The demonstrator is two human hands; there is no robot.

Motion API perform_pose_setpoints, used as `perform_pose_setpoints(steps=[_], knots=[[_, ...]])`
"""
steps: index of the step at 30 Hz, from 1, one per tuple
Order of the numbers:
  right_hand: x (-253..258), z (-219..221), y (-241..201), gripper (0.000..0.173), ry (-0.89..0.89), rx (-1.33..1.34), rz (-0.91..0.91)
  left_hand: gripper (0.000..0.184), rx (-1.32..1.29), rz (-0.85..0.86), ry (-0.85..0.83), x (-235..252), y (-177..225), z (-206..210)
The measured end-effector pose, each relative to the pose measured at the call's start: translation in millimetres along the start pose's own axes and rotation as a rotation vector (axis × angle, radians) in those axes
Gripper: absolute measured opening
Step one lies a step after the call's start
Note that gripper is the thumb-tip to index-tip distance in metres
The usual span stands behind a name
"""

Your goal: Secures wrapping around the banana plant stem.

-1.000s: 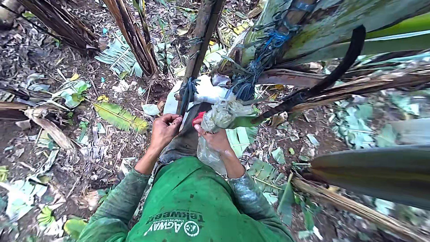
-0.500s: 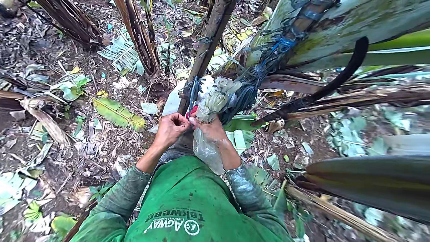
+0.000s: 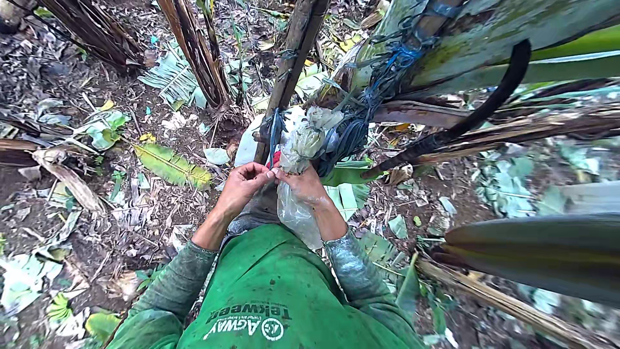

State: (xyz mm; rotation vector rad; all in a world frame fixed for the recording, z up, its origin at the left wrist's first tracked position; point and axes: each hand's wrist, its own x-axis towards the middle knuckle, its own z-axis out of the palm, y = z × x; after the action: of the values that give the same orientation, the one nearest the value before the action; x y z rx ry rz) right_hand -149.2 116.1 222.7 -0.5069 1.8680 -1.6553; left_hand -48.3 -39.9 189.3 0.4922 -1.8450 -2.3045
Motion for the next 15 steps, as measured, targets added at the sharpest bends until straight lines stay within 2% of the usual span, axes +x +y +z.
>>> perform_pose_setpoints(steps=[5, 10, 15], knots=[[-1, 3, -3, 0.023, 0.038, -0.015, 0.012, 0.006, 0.019, 0.079, 0.112, 3, 0, 10], [-2, 5, -4, 0.026, 0.068, -0.027, 0.034, 0.005, 0.061, 0.101, 0.127, 6, 1, 11], [0, 7, 0, 0.022, 0.092, 0.011, 0.033, 0.008, -0.177, 0.065, 0.125, 11, -7, 14]])
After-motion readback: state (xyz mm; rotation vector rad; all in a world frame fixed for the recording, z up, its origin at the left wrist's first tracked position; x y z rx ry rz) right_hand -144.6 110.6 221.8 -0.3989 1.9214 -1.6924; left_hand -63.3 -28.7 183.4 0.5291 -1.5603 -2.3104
